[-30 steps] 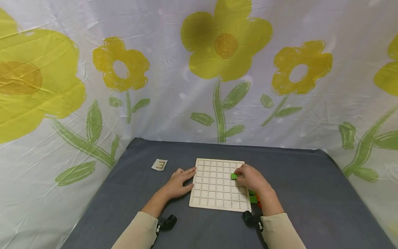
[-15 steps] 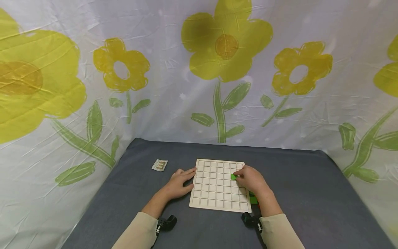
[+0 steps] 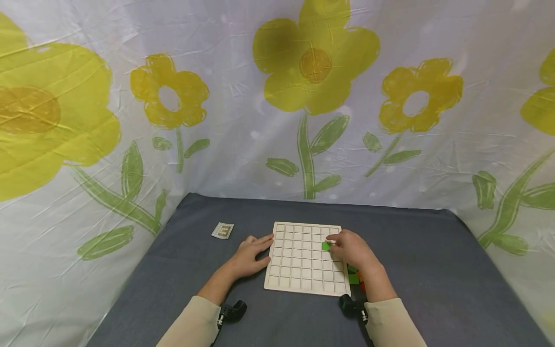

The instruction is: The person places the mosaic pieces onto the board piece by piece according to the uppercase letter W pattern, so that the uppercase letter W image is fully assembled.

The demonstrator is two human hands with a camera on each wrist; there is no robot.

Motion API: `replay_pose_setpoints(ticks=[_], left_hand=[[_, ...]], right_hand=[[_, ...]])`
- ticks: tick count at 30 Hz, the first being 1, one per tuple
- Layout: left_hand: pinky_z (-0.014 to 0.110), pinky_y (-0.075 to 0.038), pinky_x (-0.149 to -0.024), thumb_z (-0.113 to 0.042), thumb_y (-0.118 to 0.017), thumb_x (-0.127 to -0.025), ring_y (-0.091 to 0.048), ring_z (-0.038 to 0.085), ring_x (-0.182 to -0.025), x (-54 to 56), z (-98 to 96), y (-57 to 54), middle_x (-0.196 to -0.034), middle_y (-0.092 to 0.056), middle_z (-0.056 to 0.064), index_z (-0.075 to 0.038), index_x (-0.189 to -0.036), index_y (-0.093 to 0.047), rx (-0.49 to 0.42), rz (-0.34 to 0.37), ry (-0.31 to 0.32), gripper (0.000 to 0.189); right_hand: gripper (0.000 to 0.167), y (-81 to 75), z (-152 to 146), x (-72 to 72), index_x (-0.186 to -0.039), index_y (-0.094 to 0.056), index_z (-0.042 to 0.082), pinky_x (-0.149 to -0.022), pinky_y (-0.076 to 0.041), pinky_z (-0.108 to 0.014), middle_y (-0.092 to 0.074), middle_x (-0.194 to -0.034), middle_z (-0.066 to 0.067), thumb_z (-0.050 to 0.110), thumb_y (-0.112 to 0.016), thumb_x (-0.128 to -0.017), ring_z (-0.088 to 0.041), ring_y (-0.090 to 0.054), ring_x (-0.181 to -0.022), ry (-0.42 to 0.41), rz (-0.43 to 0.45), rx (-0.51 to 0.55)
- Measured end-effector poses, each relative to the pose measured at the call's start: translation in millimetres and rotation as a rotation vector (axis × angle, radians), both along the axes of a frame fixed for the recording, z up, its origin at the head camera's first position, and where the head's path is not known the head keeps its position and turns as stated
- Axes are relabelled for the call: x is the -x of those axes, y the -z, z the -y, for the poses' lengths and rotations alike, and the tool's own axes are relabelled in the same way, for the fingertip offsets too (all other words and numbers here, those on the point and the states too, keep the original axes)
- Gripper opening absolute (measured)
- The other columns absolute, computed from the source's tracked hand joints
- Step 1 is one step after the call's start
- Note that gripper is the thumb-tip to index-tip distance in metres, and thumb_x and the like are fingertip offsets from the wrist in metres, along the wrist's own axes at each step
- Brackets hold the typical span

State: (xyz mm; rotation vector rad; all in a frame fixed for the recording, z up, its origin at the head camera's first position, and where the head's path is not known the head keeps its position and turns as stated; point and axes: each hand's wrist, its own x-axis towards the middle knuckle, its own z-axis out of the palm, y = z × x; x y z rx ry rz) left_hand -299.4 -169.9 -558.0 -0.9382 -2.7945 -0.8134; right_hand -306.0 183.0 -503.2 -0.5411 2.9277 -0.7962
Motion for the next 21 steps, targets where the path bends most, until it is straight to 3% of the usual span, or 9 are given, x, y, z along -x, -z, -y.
replay_pose_setpoints(ticks=[10, 21], left_hand=[[0.045, -0.033, -0.086, -0.024, -0.062, -0.101, -0.039, 0.016, -0.094, -0.9, -1.6, -0.7, -0.161, -0.042, 0.006, -0.003, -0.152, -0.050, 0.005, 0.025, -0.008, 0.056], [0.045, -0.033, -0.085, -0.024, -0.062, -0.101, -0.039, 0.014, -0.091, -0.6, -0.8, 0.8, -0.161, -0.042, 0.008, -0.002, -0.152, -0.050, -0.005, -0.001, -0.002, 0.057]], right_hand=[[0.037, -14.4, -23.7, -4.6, -0.133, -0.069, 0.003, -0.070, -0.043, -0.042, -0.057, -0.094, -0.004, 0.015, -0.070, -0.098, -0.021, -0.049, -0.079, 0.035, -0.050, 0.053], [0.035, -14.9, -48.7, -9.2, -0.135, -0.069, 0.006, -0.070, -0.046, -0.042, -0.061, -0.110, -0.010, 0.017, -0.066, -0.102, -0.026, -0.054, -0.087, 0.149, -0.008, 0.129]])
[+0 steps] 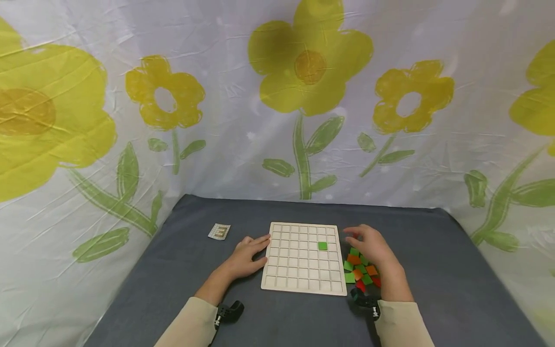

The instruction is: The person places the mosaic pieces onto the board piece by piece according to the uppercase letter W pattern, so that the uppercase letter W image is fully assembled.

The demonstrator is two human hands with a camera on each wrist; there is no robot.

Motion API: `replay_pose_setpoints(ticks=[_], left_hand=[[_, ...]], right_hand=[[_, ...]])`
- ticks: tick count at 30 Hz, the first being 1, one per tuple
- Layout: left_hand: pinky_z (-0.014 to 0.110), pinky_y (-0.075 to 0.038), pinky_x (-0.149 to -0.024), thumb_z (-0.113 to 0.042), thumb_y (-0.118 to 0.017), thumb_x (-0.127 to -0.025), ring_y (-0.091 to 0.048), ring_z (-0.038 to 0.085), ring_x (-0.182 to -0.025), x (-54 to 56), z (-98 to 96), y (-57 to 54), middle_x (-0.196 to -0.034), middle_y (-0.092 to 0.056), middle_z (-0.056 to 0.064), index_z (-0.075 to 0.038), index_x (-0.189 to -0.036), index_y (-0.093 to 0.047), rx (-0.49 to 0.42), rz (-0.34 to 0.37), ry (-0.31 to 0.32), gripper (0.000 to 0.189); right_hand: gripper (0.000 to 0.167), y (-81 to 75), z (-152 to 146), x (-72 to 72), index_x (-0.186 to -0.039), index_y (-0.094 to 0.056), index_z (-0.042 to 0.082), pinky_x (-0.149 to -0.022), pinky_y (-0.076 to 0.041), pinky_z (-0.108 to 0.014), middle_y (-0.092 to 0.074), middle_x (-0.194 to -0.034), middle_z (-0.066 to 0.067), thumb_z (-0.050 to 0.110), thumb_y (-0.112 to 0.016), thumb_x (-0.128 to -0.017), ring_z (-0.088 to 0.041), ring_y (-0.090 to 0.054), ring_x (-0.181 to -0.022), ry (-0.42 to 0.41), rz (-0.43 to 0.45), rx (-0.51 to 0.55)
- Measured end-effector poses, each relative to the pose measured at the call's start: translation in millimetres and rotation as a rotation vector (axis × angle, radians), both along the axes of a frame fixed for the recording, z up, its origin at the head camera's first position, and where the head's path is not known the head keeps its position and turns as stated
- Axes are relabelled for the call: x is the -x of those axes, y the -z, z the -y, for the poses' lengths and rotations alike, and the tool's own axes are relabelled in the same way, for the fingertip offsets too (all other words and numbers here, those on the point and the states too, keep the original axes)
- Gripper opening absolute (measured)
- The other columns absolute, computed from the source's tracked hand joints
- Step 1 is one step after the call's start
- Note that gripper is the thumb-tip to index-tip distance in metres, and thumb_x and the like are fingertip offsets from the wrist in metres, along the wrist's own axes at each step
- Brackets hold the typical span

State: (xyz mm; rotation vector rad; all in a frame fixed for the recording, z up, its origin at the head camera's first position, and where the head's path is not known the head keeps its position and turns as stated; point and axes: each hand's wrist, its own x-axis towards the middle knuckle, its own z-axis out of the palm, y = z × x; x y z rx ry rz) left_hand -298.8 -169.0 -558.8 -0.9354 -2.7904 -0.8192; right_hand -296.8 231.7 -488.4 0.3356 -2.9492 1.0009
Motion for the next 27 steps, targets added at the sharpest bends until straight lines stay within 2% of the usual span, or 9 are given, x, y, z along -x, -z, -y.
replay_pose_setpoints(ticks=[7, 15, 22, 27], left_hand=[[0.044, -0.034, -0.084, -0.025, -0.062, -0.101, -0.039, 0.014, -0.091, -0.5, -0.7, -0.8, -0.161, -0.042, 0.007, -0.004, -0.152, -0.050, 0.000, 0.030, -0.015, 0.057], [0.044, -0.033, -0.084, -0.024, -0.062, -0.101, -0.037, 0.015, -0.090, -0.8, 0.6, -1.2, -0.161, -0.042, 0.009, -0.002, -0.152, -0.050, -0.011, 0.020, -0.008, 0.056], [0.044, -0.034, -0.085, -0.024, -0.062, -0.101, -0.039, 0.015, -0.092, 0.1, -0.1, -1.0, -0.160, -0.043, 0.008, -0.004, -0.152, -0.051, -0.002, 0.016, -0.020, 0.056], [0.045, -0.034, -0.086, -0.025, -0.062, -0.101, -0.040, 0.015, -0.094, -0.6, -0.5, -2.5, -0.161, -0.041, 0.005, -0.006, -0.153, -0.049, 0.004, 0.046, -0.027, 0.057]], right_hand=[[0.034, 6.3, -20.7, 0.1, -0.134, -0.069, 0.006, -0.069, -0.046, -0.041, -0.062, -0.113, -0.013, 0.017, -0.065, -0.102, -0.025, -0.053, -0.087, 0.043, 0.010, 0.012], [0.034, 10.5, -32.0, 0.5, -0.131, -0.070, 0.001, -0.084, -0.052, -0.052, -0.064, -0.124, -0.024, 0.015, -0.067, -0.101, -0.037, -0.062, -0.104, 0.060, 0.071, 0.023], [0.029, 19.3, -37.7, 1.2, -0.123, -0.073, -0.001, -0.074, -0.047, -0.043, -0.063, -0.095, -0.010, 0.013, -0.069, -0.097, -0.026, -0.055, -0.083, 0.089, 0.128, 0.046], [0.024, 22.8, -40.2, -0.4, -0.113, -0.076, 0.000, -0.075, -0.049, -0.041, -0.064, -0.092, -0.007, 0.013, -0.074, -0.093, -0.023, -0.056, -0.082, 0.088, 0.181, 0.084]])
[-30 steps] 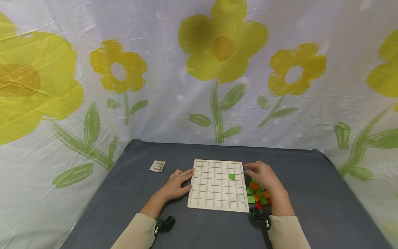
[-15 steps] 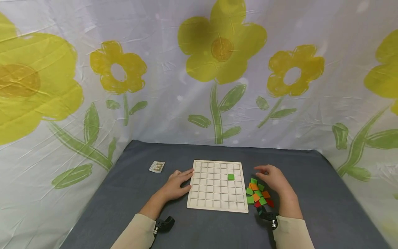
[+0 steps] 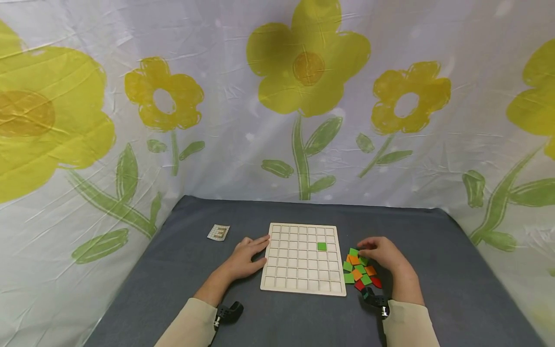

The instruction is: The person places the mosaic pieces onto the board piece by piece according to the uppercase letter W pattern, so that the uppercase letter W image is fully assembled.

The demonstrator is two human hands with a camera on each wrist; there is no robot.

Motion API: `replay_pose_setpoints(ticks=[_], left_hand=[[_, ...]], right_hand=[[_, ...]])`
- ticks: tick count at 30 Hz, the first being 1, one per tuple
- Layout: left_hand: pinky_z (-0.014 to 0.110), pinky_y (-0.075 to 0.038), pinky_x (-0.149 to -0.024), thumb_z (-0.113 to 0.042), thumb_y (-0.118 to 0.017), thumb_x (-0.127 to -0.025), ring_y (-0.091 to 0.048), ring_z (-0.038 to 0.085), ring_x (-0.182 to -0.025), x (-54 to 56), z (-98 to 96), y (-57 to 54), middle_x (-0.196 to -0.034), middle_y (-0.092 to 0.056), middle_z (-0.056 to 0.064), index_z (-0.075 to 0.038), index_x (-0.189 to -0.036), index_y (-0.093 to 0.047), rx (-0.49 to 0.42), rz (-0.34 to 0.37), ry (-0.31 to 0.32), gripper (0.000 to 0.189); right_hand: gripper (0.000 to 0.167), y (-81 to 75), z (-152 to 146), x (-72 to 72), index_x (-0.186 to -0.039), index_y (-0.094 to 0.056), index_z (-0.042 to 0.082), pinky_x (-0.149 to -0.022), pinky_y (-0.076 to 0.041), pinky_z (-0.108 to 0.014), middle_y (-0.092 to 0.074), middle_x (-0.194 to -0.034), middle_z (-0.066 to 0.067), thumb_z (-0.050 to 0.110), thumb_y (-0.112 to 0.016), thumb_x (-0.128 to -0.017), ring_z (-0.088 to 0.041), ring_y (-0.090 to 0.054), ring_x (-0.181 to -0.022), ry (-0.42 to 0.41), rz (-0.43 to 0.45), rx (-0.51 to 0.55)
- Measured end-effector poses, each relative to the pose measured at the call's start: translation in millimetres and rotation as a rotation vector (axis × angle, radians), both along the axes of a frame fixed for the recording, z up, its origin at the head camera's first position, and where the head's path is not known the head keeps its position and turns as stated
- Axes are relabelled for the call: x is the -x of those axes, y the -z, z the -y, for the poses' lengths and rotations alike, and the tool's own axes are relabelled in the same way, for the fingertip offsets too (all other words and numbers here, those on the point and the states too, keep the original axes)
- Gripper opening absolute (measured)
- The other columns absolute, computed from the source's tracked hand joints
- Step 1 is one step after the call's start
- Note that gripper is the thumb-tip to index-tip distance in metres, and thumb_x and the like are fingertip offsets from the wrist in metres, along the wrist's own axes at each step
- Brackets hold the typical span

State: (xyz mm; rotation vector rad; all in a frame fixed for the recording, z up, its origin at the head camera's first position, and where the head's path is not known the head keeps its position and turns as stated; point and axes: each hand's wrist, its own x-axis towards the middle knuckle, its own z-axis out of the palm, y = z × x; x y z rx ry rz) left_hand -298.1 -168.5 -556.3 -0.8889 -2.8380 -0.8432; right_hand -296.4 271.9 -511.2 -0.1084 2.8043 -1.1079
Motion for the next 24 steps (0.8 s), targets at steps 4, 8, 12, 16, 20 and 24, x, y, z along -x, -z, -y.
replay_pose_setpoints(ticks=[4, 8, 12, 16, 20, 24], left_hand=[[0.044, -0.033, -0.086, -0.025, -0.062, -0.101, -0.038, 0.015, -0.093, -1.0, -0.1, -1.2, -0.162, -0.040, 0.006, -0.005, -0.154, -0.048, -0.002, 0.008, 0.002, 0.057], [0.044, -0.032, -0.085, -0.024, -0.062, -0.102, -0.036, 0.015, -0.090, -1.0, 0.0, -1.5, -0.162, -0.040, 0.006, -0.005, -0.154, -0.048, -0.001, 0.004, 0.006, 0.057], [0.043, -0.033, -0.084, -0.024, -0.062, -0.102, -0.036, 0.014, -0.090, -0.7, -0.4, -0.8, -0.162, -0.041, 0.006, -0.004, -0.153, -0.049, 0.000, -0.008, 0.009, 0.056], [0.044, -0.033, -0.084, -0.024, -0.062, -0.101, -0.037, 0.014, -0.090, -0.7, -0.5, -0.3, -0.161, -0.042, 0.006, -0.004, -0.153, -0.050, -0.008, -0.014, 0.010, 0.056], [0.044, -0.034, -0.084, -0.024, -0.062, -0.101, -0.038, 0.014, -0.091, -0.3, -0.1, 0.5, -0.161, -0.042, 0.006, -0.004, -0.153, -0.050, -0.007, -0.014, 0.008, 0.057], [0.045, -0.034, -0.085, -0.024, -0.062, -0.101, -0.039, 0.015, -0.092, 0.5, 0.2, 1.8, -0.161, -0.041, 0.005, -0.005, -0.153, -0.049, 0.005, -0.013, -0.001, 0.057]], right_hand=[[0.023, -0.3, -1.7, -2.9, -0.109, -0.077, 0.001, -0.072, -0.047, -0.038, -0.060, -0.085, -0.007, 0.014, -0.078, -0.090, -0.023, -0.055, -0.079, -0.044, 0.055, 0.054], [0.024, -0.3, -3.5, -4.8, -0.109, -0.077, 0.000, -0.069, -0.042, -0.036, -0.054, -0.078, -0.005, 0.012, -0.079, -0.089, -0.022, -0.051, -0.076, -0.107, 0.089, 0.097], [0.025, 1.1, -5.8, -6.1, -0.110, -0.076, 0.000, -0.069, -0.041, -0.037, -0.052, -0.077, -0.004, 0.012, -0.079, -0.089, -0.021, -0.050, -0.075, -0.138, 0.093, 0.107], [0.026, -0.4, -7.4, -7.6, -0.112, -0.076, 0.001, -0.069, -0.040, -0.037, -0.052, -0.079, -0.004, 0.012, -0.080, -0.089, -0.022, -0.049, -0.076, -0.162, 0.096, 0.113], [0.026, -3.2, -7.5, -8.6, -0.112, -0.075, 0.000, -0.069, -0.039, -0.036, -0.050, -0.081, -0.005, 0.009, -0.080, -0.087, -0.022, -0.047, -0.077, -0.194, 0.104, 0.119], [0.025, -3.3, -6.1, -8.5, -0.110, -0.075, 0.001, -0.069, -0.039, -0.036, -0.050, -0.082, -0.005, 0.008, -0.079, -0.087, -0.022, -0.047, -0.078, -0.192, 0.106, 0.105]])
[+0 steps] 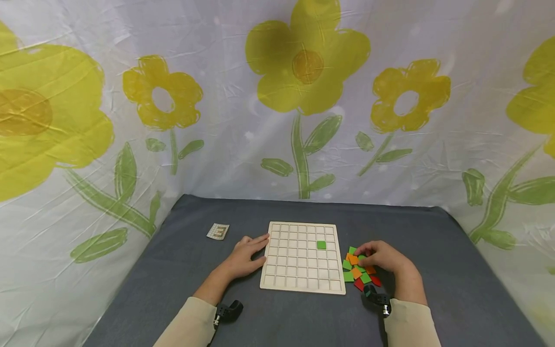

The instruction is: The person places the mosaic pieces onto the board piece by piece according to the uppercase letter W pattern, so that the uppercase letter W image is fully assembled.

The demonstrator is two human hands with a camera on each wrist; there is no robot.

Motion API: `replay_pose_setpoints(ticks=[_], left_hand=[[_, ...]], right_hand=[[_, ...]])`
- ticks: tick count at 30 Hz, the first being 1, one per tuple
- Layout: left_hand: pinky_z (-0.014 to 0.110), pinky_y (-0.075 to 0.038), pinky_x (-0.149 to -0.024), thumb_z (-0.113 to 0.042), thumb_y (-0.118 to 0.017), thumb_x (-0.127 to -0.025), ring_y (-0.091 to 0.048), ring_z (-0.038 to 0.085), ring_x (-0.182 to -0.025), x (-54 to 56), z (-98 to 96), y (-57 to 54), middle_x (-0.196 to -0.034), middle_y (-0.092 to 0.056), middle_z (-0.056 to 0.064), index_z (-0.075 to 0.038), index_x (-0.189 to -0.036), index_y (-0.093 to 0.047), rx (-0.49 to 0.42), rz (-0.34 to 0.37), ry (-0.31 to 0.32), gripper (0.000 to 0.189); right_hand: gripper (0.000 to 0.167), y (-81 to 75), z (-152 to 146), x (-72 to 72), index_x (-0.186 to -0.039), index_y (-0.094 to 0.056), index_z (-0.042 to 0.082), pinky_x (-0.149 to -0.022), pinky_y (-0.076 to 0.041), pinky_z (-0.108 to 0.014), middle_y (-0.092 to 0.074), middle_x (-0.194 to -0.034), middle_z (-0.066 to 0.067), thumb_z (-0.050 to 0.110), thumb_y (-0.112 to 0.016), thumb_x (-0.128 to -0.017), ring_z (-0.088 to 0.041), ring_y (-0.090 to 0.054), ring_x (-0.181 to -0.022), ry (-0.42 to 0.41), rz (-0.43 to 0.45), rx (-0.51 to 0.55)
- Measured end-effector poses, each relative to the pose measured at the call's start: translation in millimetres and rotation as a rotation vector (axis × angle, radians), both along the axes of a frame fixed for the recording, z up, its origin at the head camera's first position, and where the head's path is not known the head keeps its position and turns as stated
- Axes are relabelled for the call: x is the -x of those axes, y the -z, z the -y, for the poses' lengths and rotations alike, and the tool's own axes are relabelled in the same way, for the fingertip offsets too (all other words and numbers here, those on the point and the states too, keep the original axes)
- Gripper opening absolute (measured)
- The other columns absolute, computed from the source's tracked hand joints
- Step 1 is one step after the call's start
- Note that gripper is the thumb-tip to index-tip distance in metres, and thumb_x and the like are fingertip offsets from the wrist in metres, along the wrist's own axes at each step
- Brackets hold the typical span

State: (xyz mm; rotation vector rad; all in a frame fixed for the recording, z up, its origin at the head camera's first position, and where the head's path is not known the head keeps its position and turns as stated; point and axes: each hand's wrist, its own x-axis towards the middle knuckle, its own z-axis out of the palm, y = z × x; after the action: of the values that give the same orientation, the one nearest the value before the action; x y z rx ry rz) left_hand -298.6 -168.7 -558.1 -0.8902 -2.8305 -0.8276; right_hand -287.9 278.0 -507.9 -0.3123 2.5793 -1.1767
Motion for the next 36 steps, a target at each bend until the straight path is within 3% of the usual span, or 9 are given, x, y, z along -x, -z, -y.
replay_pose_setpoints(ticks=[15, 20, 26, 36], left_hand=[[0.045, -0.034, -0.084, -0.024, -0.063, -0.101, -0.038, 0.014, -0.091, -0.2, 0.0, -0.7, -0.161, -0.042, 0.005, -0.005, -0.153, -0.050, -0.010, -0.003, -0.002, 0.057], [0.045, -0.033, -0.085, -0.025, -0.063, -0.101, -0.037, 0.014, -0.091, 0.3, 0.1, 0.0, -0.162, -0.041, 0.004, -0.006, -0.153, -0.049, -0.009, 0.000, 0.003, 0.058], [0.044, -0.033, -0.083, -0.023, -0.064, -0.100, -0.037, 0.014, -0.089, 0.0, 0.8, 0.8, -0.159, -0.044, 0.009, -0.002, -0.150, -0.052, -0.032, -0.046, 0.017, 0.056], [0.045, -0.035, -0.084, -0.025, -0.062, -0.100, -0.040, 0.016, -0.092, 0.2, 0.4, 1.7, -0.160, -0.043, 0.007, -0.003, -0.152, -0.051, -0.019, -0.029, 0.009, 0.057]], right_hand=[[0.025, 2.2, -0.3, 2.5, -0.110, -0.074, -0.001, -0.067, -0.040, -0.037, -0.052, -0.082, -0.006, 0.013, -0.078, -0.089, -0.022, -0.048, -0.077, 0.074, 0.001, -0.016], [0.026, -7.5, 0.5, -0.7, -0.112, -0.073, -0.003, -0.069, -0.045, -0.037, -0.055, -0.084, -0.006, 0.013, -0.077, -0.091, -0.022, -0.051, -0.078, 0.081, -0.037, -0.008], [0.029, -23.6, 2.3, -4.6, -0.115, -0.073, -0.004, -0.069, -0.044, -0.038, -0.056, -0.088, -0.006, 0.015, -0.076, -0.093, -0.024, -0.050, -0.080, 0.074, -0.123, -0.003], [0.028, -42.8, 16.7, -10.6, -0.118, -0.075, 0.001, -0.067, -0.042, -0.036, -0.054, -0.090, -0.005, 0.017, -0.076, -0.095, -0.022, -0.047, -0.078, 0.060, -0.232, -0.013]])
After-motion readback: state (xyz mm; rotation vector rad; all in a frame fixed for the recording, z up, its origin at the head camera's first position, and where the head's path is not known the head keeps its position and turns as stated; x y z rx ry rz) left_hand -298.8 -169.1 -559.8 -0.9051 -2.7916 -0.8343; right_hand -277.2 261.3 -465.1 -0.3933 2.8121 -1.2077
